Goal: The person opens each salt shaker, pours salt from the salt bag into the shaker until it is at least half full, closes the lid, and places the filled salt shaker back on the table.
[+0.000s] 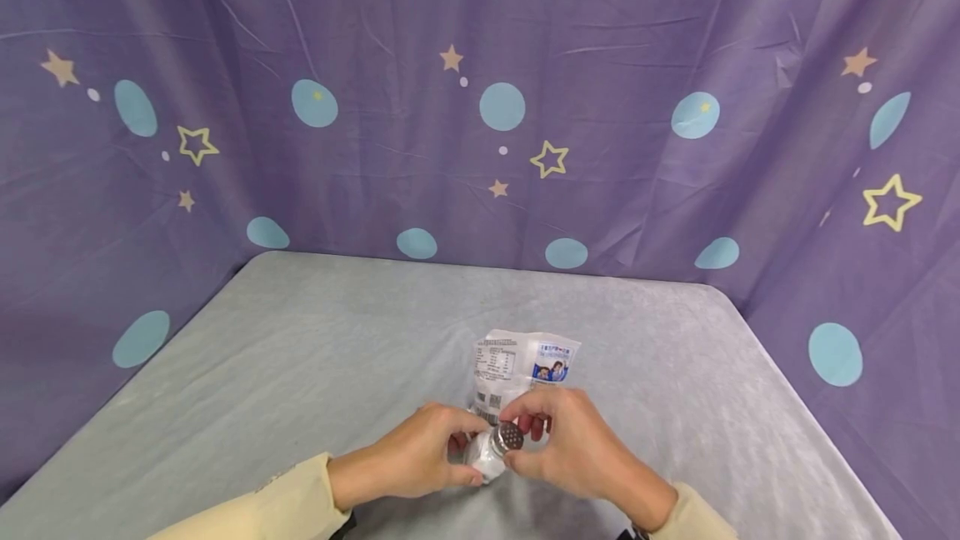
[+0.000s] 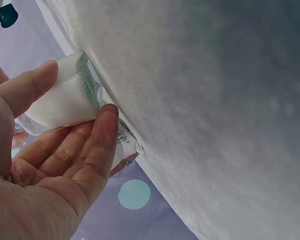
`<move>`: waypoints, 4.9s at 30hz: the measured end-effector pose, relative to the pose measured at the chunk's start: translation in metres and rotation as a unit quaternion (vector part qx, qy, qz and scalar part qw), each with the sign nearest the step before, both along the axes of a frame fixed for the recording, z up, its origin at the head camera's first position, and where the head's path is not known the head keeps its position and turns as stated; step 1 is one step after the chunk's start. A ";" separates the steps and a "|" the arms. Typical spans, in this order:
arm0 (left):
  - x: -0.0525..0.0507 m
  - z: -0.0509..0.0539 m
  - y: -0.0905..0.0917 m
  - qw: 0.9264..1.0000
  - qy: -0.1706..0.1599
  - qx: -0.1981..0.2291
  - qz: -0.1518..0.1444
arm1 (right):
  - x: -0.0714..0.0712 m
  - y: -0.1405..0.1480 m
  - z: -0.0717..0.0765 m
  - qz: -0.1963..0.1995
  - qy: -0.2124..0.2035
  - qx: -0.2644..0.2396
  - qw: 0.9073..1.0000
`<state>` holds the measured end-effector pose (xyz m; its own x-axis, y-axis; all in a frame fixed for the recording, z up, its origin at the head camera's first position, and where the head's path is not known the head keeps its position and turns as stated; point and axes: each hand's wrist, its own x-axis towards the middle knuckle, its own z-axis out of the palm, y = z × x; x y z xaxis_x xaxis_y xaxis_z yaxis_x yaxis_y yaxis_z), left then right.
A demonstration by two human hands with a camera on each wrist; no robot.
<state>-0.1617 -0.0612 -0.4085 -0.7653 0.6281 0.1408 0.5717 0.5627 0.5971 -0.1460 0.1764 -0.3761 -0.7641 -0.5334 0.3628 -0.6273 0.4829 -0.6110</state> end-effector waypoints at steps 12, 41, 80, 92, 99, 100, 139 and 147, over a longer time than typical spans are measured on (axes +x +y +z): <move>0.000 0.000 0.002 1.000 0.004 0.004 -0.009 | 0.003 -0.002 -0.001 -0.031 -0.005 0.012 0.999; 0.001 0.003 0.002 1.000 -0.008 0.006 -0.013 | 0.006 -0.003 -0.003 -0.042 0.013 0.024 0.999; 0.000 0.003 0.004 1.000 -0.004 -0.008 -0.008 | 0.009 -0.006 -0.008 -0.063 0.077 0.041 0.994; -0.001 0.004 0.003 1.000 -0.017 -0.006 -0.009 | 0.010 -0.004 -0.007 -0.056 0.053 0.044 0.996; -0.001 0.002 0.003 1.000 -0.017 -0.001 -0.010 | 0.010 0.001 -0.003 -0.030 0.028 0.032 0.999; -0.001 0.002 0.003 1.000 -0.019 0.000 -0.010 | 0.011 0.002 -0.003 -0.028 0.023 0.031 0.999; 0.000 0.004 0.004 1.000 -0.006 -0.005 -0.014 | 0.010 -0.002 -0.009 -0.047 0.055 0.007 0.997; 0.000 0.004 0.004 1.000 -0.009 -0.009 -0.013 | 0.011 -0.004 -0.009 -0.070 0.062 0.023 0.995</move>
